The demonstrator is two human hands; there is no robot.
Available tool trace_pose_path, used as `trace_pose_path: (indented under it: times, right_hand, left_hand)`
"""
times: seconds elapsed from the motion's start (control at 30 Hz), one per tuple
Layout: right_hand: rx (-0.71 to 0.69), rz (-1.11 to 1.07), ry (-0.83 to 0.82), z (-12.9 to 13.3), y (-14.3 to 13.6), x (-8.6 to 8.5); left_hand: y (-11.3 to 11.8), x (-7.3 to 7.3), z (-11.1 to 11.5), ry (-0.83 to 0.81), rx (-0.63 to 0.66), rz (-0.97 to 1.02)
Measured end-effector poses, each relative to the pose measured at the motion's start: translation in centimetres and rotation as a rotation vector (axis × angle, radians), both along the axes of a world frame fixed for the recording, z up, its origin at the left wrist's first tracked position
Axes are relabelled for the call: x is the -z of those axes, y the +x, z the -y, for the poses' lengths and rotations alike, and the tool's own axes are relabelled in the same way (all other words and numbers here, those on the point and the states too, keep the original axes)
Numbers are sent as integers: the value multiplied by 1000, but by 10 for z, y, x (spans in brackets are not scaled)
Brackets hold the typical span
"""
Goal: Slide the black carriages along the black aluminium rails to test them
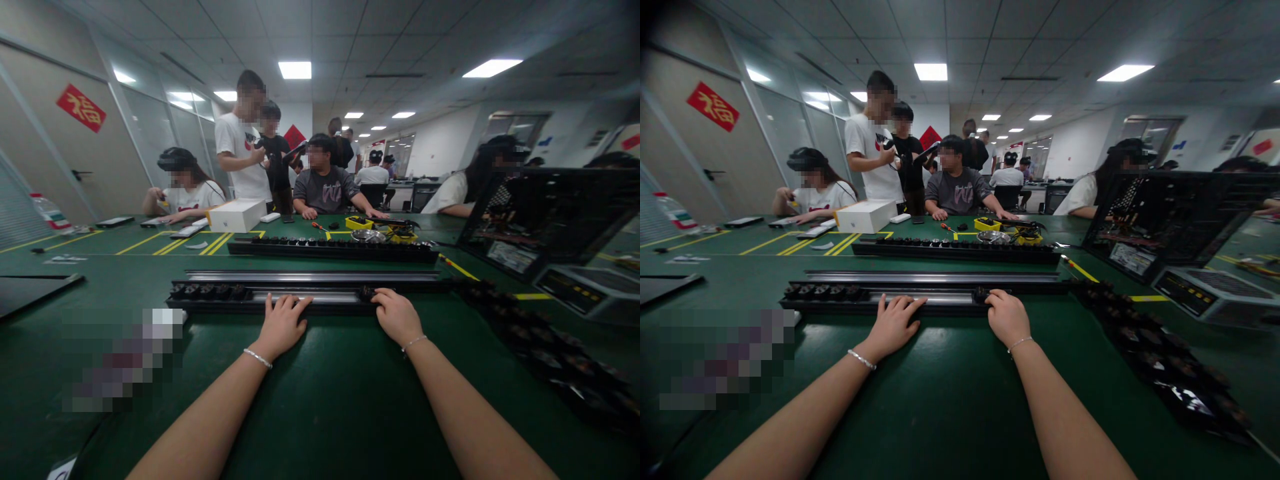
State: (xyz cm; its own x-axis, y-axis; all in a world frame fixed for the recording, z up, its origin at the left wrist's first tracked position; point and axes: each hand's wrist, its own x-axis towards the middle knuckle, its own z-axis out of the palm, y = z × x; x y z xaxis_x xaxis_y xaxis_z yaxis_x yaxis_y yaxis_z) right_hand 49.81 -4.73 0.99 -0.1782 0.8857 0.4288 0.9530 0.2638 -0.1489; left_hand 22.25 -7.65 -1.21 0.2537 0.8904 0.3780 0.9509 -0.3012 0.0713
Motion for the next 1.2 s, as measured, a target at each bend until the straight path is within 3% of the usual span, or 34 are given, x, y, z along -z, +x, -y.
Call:
trace_pose_path:
  times: [0.23, 0.5, 0.67, 0.87, 1.2]
  right_hand:
    - [27, -21, 8, -1, 1, 0]
    - [20, -132, 58, -8, 4, 13]
    - [128, -245, 54, -13, -7, 14]
    - [270, -307, -93, -12, -24, 11]
    - [291, -332, -46, -14, -23, 13]
  left_hand:
    - [-1, 1, -1, 8, 10, 15]
    - [0, 2, -1, 19, 10, 11]
    - [0, 3, -2, 29, 8, 18]
    - [1, 3, -1, 32, 2, 22]
    - [1, 1, 0, 22, 1, 16]
